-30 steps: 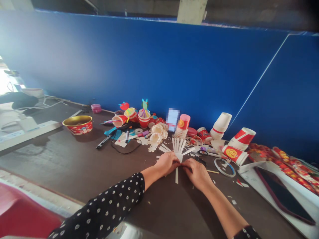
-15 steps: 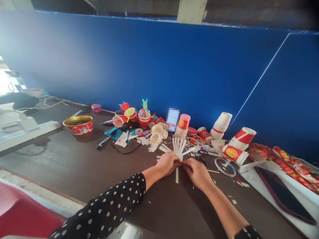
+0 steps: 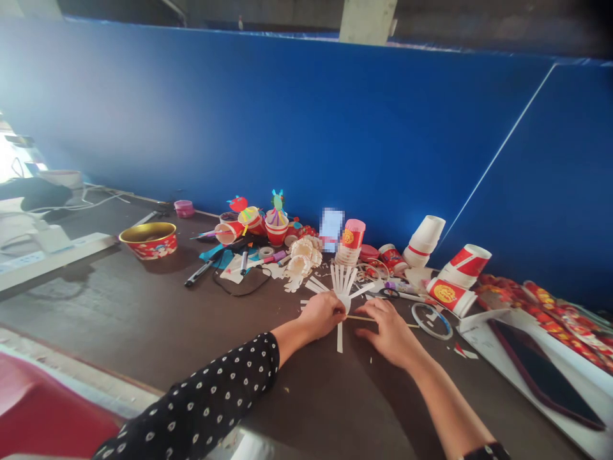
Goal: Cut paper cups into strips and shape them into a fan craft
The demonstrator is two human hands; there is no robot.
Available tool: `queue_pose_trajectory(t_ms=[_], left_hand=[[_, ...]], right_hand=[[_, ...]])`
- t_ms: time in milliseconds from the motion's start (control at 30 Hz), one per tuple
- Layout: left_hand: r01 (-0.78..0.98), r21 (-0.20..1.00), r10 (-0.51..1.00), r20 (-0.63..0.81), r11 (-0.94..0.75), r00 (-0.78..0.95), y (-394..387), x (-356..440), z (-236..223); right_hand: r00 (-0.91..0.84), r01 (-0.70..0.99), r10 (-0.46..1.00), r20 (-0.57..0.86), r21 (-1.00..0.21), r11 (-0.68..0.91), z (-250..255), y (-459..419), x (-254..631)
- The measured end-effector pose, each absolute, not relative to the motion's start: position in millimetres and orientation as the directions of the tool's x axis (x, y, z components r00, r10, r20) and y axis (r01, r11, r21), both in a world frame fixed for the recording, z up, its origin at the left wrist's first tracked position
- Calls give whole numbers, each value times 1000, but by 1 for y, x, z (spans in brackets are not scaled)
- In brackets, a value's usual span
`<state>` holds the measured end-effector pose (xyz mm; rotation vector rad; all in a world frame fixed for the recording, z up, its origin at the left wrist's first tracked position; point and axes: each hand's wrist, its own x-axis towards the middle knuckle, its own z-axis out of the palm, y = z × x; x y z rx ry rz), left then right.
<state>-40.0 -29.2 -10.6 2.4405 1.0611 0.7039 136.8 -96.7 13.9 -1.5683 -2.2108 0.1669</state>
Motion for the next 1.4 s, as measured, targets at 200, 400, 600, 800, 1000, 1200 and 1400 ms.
queue_pose_trajectory(t_ms=[200,400,600,800,1000,1200,1400], left_hand=[[548,518,738,294,-657,607,-29,-41,-10],[552,516,740,293,-655,605,-30,-41,-8],[562,514,747,288,-648,599,-30,-42,-8],[557,519,744,280,-649,606,-29,-41,-9],[559,533,754,273,-636,598,-31,-41,-7],[565,548,767,255,-617,590,-35,-42,-1],[563,547,765,261,-619,588,-33,-41,-3]], right_hand=[[-164,960,986,-37,-236,151,17,-109,153],[255,967,960,116,-48,-251,11,-102,176],[270,961,944,192,3,-275,5,-99,155],[269,962,952,144,2,-272,-1,-95,157],[438,889,838,326,-21,-457,9,-98,181],[302,953,883,360,-83,-292,22,-95,174],[-2,983,886,463,-161,87,9,-90,162]])
